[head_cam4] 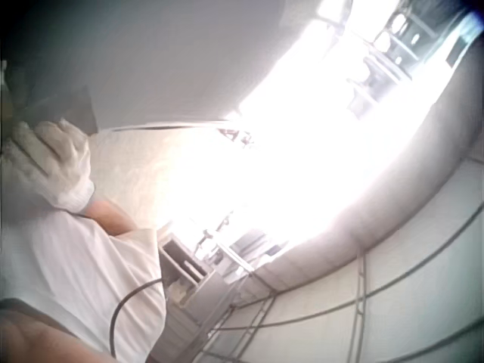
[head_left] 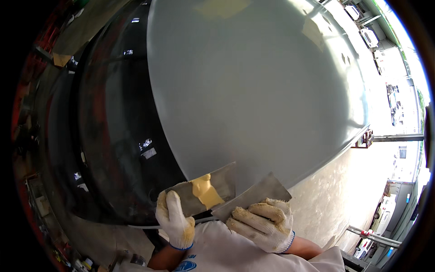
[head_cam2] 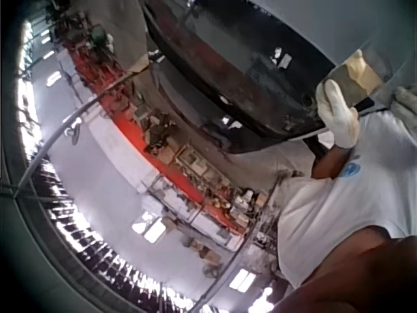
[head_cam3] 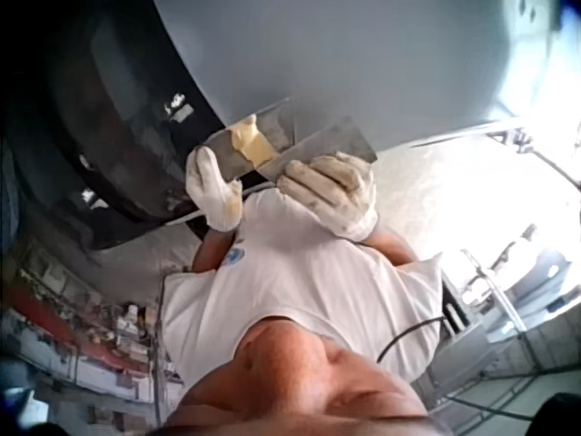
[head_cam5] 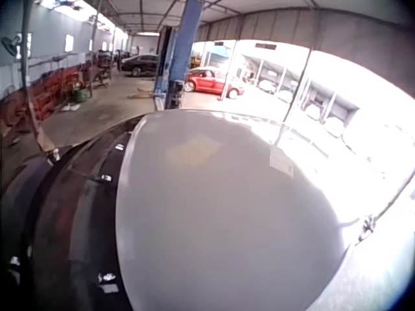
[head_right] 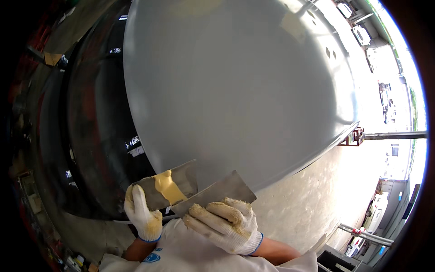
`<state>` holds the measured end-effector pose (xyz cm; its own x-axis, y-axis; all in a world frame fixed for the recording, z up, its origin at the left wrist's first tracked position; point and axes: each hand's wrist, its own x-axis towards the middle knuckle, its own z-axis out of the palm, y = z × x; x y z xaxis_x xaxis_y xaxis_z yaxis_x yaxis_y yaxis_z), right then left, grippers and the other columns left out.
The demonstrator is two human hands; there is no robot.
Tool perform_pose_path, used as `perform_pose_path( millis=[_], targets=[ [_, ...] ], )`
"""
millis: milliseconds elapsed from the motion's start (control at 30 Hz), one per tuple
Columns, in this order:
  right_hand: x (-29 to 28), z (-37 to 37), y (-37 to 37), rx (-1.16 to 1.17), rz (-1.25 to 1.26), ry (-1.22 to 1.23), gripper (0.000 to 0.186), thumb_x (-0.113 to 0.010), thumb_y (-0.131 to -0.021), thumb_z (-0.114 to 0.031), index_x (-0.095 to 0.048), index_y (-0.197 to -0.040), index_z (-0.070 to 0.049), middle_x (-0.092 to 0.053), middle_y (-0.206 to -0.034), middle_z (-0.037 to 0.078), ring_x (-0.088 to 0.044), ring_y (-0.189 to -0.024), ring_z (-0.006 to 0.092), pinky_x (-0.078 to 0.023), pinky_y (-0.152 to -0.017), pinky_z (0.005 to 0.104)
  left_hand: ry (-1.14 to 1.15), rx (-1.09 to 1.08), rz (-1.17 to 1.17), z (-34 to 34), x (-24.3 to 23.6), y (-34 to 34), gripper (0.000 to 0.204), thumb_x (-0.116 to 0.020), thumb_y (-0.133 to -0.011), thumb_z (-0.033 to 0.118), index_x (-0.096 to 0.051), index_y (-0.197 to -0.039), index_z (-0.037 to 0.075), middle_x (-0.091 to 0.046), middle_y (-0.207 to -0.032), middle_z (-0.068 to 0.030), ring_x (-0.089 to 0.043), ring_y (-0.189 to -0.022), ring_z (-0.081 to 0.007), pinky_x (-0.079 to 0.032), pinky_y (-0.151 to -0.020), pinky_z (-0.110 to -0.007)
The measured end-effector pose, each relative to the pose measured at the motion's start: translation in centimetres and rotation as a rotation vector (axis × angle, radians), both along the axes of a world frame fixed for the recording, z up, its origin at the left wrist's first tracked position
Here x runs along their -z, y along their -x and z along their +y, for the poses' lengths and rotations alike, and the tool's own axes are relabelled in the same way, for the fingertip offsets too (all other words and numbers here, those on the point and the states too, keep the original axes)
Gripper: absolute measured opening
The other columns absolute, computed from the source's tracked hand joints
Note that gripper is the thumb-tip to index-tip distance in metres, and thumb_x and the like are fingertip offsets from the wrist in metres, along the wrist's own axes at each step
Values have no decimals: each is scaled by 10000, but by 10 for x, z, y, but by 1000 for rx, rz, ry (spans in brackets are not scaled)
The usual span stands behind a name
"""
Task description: The person applies a yellow body filler to the front bumper and side panels of a silver car using a spreader. They open the driver's door to reach the door frame and continue applying the filler to the door jamb and roof edge.
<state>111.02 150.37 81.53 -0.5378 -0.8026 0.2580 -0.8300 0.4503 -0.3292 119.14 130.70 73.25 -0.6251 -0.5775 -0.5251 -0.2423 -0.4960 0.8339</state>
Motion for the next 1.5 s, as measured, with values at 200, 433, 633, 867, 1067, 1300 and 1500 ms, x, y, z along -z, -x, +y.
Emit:
perform_pose_path(
  millis=[200,433,633,867,1067,1300,1500],
  targets=[
    [10,-13,-6,-20,-4,40,471,-703,-710,-172,-701,-1181,-153,-683,-1166,10,-611,-939,183,-528,-634,317,88,47,18,12,0,3,268,-504,-1043,239,-628,-1048,1,-669,-947,-55,-640,-840,-111,-509,-706,-254],
    [36,-22,-43,34,-69,-19,384,-729,-716,-180,-742,-1100,-193,-683,-1153,-20,-580,-948,185,-530,-771,356,345,62,-155,9,5,-20,339,-540,-962,165,-574,-1242,-23,-619,-1126,-137,-593,-1036,-210,-482,-892,-323],
    [50,22,-39,324,147,-168,332,-692,-764,-190,-719,-1093,-159,-669,-1155,2,-587,-1098,203,-448,-993,435,1547,108,-459,-91,51,-77,836,-604,-628,-86,-457,-1446,-2,-545,-1331,-253,-564,-1204,-387,-462,-1036,-434],
    [54,3,20,252,183,-205,427,-637,-786,-163,-647,-1212,-146,-636,-1234,9,-571,-1182,225,-418,-1026,462,1535,-86,-417,-127,61,-99,678,-600,-770,-103,-457,-1430,-36,-560,-1313,-217,-586,-1184,-329,-510,-991,-374],
    [64,-24,41,234,257,-189,425,-641,-759,-140,-654,-1184,-128,-624,-1225,22,-561,-1154,245,-443,-994,450,1654,14,-446,-117,58,-89,637,-595,-793,-47,-467,-1417,-42,-570,-1310,-220,-587,-1196,-348,-512,-1005,-399],
    [68,-12,21,138,200,-171,310,-661,-763,-148,-713,-1067,-164,-669,-1130,-4,-612,-1088,201,-487,-937,421,1555,-20,-445,-122,66,-89,622,-626,-819,44,-474,-1418,-30,-575,-1308,-237,-586,-1193,-378,-506,-1001,-430],
    [34,20,70,-153,275,-220,280,-686,-830,-154,-690,-1107,-195,-664,-1138,-32,-610,-1098,179,-553,-920,395,1656,-24,-532,-120,57,-99,621,-672,-858,143,-476,-1421,-29,-579,-1310,-243,-590,-1181,-388,-499,-999,-433]
  ],
)
